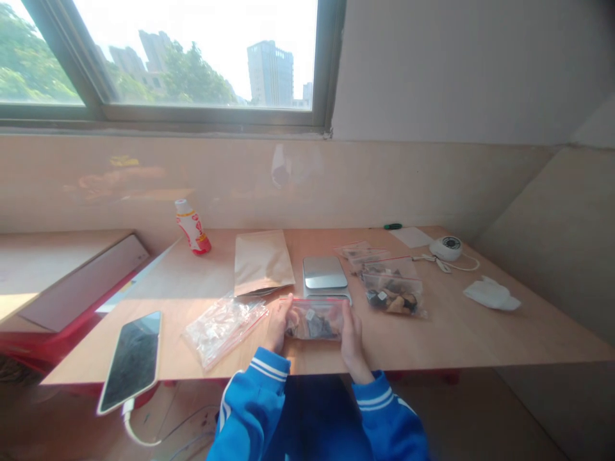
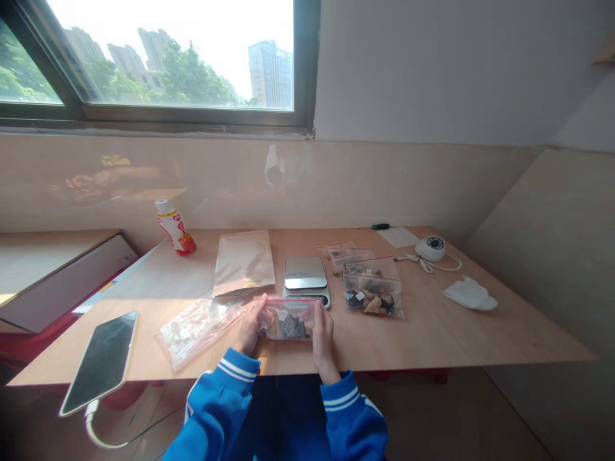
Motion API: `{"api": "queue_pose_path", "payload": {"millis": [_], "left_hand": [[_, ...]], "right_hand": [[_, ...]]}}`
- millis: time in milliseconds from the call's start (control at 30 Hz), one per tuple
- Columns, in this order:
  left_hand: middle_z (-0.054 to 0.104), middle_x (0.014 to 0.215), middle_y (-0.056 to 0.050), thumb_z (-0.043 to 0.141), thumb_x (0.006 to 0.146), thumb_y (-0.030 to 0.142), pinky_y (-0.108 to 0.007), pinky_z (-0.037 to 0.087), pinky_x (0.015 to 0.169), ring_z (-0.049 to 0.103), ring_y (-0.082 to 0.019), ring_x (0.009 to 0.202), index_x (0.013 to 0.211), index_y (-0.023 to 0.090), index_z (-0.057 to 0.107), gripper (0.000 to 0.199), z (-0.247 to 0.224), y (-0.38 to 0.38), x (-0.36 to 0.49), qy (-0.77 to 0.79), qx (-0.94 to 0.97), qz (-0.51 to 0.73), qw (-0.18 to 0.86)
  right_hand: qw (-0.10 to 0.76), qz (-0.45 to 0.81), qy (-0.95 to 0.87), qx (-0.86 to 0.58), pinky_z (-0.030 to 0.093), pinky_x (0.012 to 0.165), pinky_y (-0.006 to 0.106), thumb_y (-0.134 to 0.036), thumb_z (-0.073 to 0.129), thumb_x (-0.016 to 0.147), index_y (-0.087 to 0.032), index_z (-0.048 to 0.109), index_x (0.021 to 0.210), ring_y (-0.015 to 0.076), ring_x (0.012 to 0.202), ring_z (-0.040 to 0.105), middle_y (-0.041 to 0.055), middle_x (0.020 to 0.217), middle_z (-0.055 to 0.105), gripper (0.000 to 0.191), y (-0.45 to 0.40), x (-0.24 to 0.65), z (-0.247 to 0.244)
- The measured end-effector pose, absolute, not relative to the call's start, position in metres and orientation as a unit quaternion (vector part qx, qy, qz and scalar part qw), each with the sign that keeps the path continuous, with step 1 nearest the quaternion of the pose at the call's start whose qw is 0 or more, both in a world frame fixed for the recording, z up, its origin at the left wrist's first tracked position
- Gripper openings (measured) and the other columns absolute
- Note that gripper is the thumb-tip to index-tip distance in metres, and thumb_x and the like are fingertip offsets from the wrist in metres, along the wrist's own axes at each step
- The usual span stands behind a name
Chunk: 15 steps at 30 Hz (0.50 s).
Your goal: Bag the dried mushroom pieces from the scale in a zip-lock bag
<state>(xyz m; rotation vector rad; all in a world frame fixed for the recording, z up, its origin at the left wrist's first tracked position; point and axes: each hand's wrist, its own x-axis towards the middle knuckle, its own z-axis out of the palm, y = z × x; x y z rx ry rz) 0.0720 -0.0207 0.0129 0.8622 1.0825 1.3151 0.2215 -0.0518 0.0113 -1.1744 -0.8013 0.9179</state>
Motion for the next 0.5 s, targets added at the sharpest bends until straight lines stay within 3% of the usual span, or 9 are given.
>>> {"api": "queue_pose_path", "payload": {"millis": [133,333,500], "left_hand": [[0.053,0.046,0.002,0.058,0.074,0.059,-0.021,0.037,0.048,0.047,-0.008,0.043,0.053,0.015,0.053,0.049,0.016,-0.022,0.073,0.456,0.359,0.56,0.592],[0.064,0.057,-0.005,0.055,0.074,0.063,-0.026,0.046,0.06,0.059,-0.015,0.057,0.063,0.013,0.064,0.052,0.017,-0.023,0.075,0.442,0.366,0.529,0.625],[0.068,0.067,-0.009,0.042,0.081,0.063,-0.024,0.042,0.055,0.056,-0.014,0.058,0.086,0.01,0.071,0.061,0.023,-0.023,0.073,0.412,0.402,0.505,0.643]], "right_hand": [[0.663,0.37,-0.354,-0.546,0.045,0.068,0.029,-0.067,0.047,0.079,-0.018,0.059,0.06,0.018,0.063,0.056,0.0017,0.059,0.059,0.054,-0.052,0.222,0.012],[0.652,0.355,-0.341,-0.577,0.043,0.065,0.029,-0.065,0.047,0.08,-0.018,0.057,0.062,0.0177,0.063,0.055,0.0018,0.061,0.06,0.051,-0.057,0.226,0.014],[0.67,0.278,-0.306,-0.617,0.041,0.055,0.029,-0.066,0.049,0.076,-0.02,0.051,0.058,0.0152,0.053,0.049,-0.0006,0.053,0.053,0.049,-0.049,0.277,0.024]]}}
